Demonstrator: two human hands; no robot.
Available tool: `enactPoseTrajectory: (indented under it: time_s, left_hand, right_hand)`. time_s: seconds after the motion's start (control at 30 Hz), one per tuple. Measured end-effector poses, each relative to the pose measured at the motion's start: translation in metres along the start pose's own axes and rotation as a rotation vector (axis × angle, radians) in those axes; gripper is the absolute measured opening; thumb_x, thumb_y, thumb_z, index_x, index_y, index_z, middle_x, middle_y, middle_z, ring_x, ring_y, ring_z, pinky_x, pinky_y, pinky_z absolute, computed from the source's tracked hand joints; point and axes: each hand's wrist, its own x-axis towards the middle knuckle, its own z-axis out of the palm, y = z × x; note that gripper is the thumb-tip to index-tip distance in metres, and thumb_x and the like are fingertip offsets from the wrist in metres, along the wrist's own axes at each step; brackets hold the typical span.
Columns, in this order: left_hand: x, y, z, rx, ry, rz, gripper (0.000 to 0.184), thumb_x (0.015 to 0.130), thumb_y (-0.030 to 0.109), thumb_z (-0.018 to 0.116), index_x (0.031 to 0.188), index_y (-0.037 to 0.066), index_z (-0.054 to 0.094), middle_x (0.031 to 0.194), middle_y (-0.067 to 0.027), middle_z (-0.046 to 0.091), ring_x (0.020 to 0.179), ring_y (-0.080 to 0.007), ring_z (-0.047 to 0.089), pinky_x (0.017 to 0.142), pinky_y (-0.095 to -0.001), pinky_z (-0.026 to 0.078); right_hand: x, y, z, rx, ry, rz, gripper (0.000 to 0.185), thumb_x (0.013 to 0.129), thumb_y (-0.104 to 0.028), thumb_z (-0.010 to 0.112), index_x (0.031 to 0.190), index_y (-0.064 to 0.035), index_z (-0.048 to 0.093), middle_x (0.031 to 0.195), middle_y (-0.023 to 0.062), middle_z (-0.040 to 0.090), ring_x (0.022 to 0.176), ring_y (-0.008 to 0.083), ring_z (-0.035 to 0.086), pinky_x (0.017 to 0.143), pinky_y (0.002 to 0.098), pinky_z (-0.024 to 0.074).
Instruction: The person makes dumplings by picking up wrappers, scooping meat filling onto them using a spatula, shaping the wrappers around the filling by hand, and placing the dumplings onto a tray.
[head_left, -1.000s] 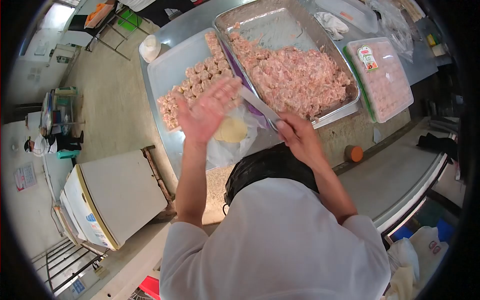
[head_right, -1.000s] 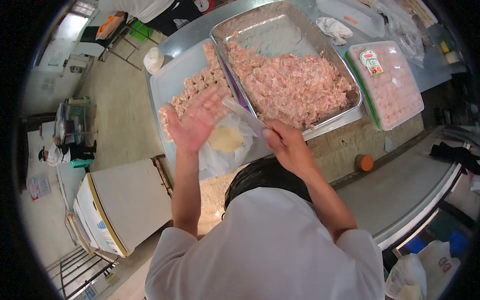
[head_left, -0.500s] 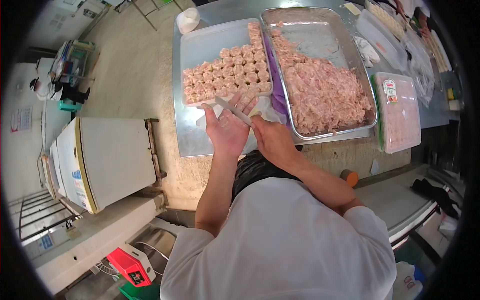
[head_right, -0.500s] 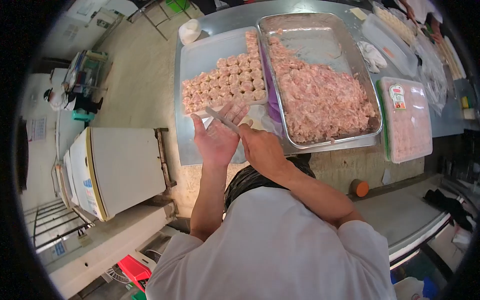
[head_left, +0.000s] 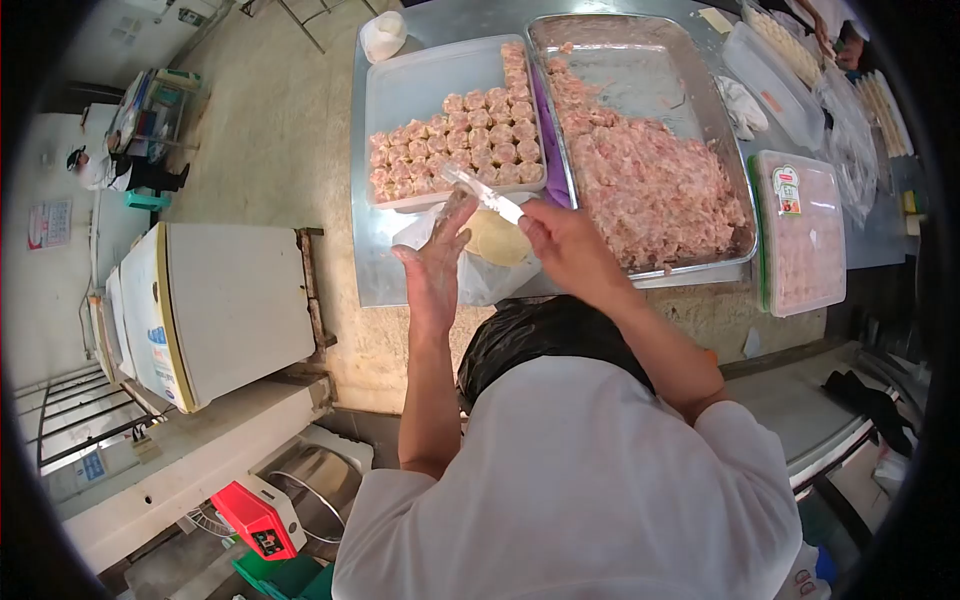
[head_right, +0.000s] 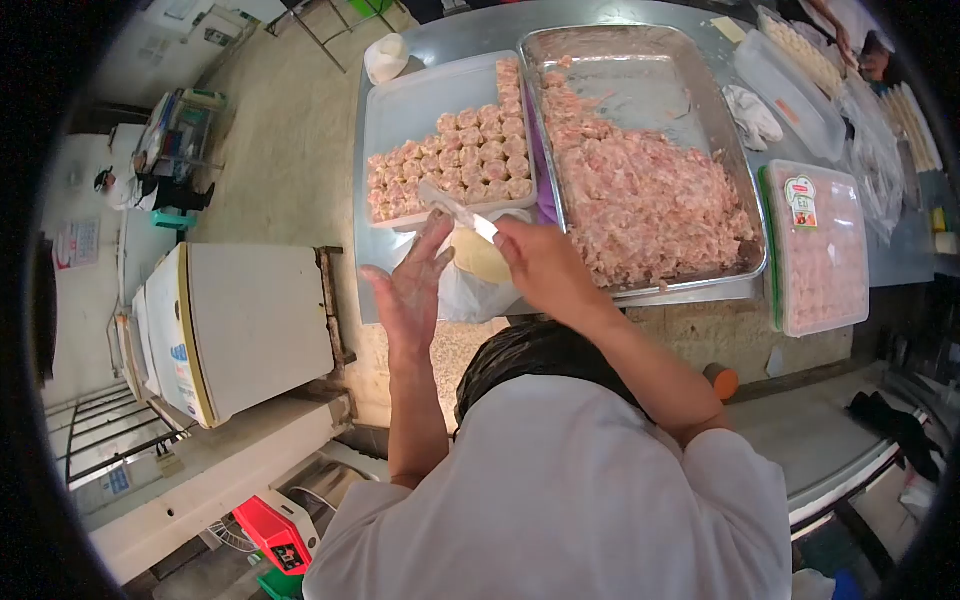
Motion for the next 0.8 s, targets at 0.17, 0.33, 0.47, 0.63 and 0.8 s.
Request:
enactPoseTrajectory:
  time_s: [0.17, 0.33, 0.47, 0.63, 0.8]
  left_hand:
    - [-0.008, 0.014, -0.008, 0.12, 0.029, -0.049, 0.12, 0.086, 0.091, 0.016, 0.14, -0.01, 0.053, 0.16, -0.0225, 0.035, 0.152, -0.0323, 0.024, 0.12, -0.0468, 0.02]
    - [-0.012, -0.01, -0.001, -0.057, 0.102, -0.114, 0.117, 0.089, 0.087, 0.025, 0.149, -0.013, 0.036, 0.155, -0.0212, 0.041, 0.145, -0.0291, 0.035, 0.119, -0.0431, 0.024]
    - [-0.03, -0.022, -0.013, -0.127, -0.02, -0.084, 0.111, 0.093, 0.082, 0.029, 0.15, -0.014, 0.034, 0.157, -0.0221, 0.037, 0.145, -0.0304, 0.035, 0.119, -0.0464, 0.025]
    - [-0.026, -0.015, 0.0, -0.101, -0.063, -0.07, 0.109, 0.092, 0.082, 0.035, 0.149, -0.011, 0.037, 0.159, -0.0236, 0.034, 0.146, -0.035, 0.034, 0.119, -0.0493, 0.027]
    - [-0.025, -0.002, -0.003, -0.099, -0.101, -0.011, 0.103, 0.091, 0.079, 0.043, 0.151, -0.005, 0.039, 0.16, -0.0215, 0.033, 0.146, -0.0356, 0.036, 0.118, -0.0505, 0.029]
  right_hand:
    - [-0.01, -0.002, 0.009, 0.013, 0.034, -0.033, 0.013, 0.1, -0.007, 0.054, 0.108, -0.0017, 0.062, 0.077, 0.0222, 0.059, 0.067, 0.04, 0.06, 0.061, 0.0432, 0.0461]
    - [-0.027, -0.024, 0.039, 0.132, -0.084, -0.022, 0.01, 0.099, -0.009, 0.056, 0.105, -0.0028, 0.062, 0.073, 0.0211, 0.059, 0.066, 0.0393, 0.061, 0.06, 0.0429, 0.0459]
    - [-0.011, -0.003, 0.026, 0.121, -0.018, 0.03, 0.009, 0.099, -0.01, 0.056, 0.104, -0.0047, 0.061, 0.074, 0.0223, 0.059, 0.068, 0.0403, 0.061, 0.06, 0.0433, 0.046]
    - [-0.026, -0.014, 0.045, 0.258, -0.188, -0.046, 0.011, 0.098, -0.014, 0.059, 0.101, -0.0036, 0.062, 0.08, 0.0239, 0.064, 0.078, 0.0458, 0.063, 0.065, 0.0512, 0.0466]
    - [-0.014, -0.006, 0.047, 0.252, -0.144, -0.06, 0.01, 0.097, -0.013, 0.059, 0.097, -0.0032, 0.062, 0.076, 0.0227, 0.062, 0.074, 0.0442, 0.061, 0.063, 0.05, 0.0454]
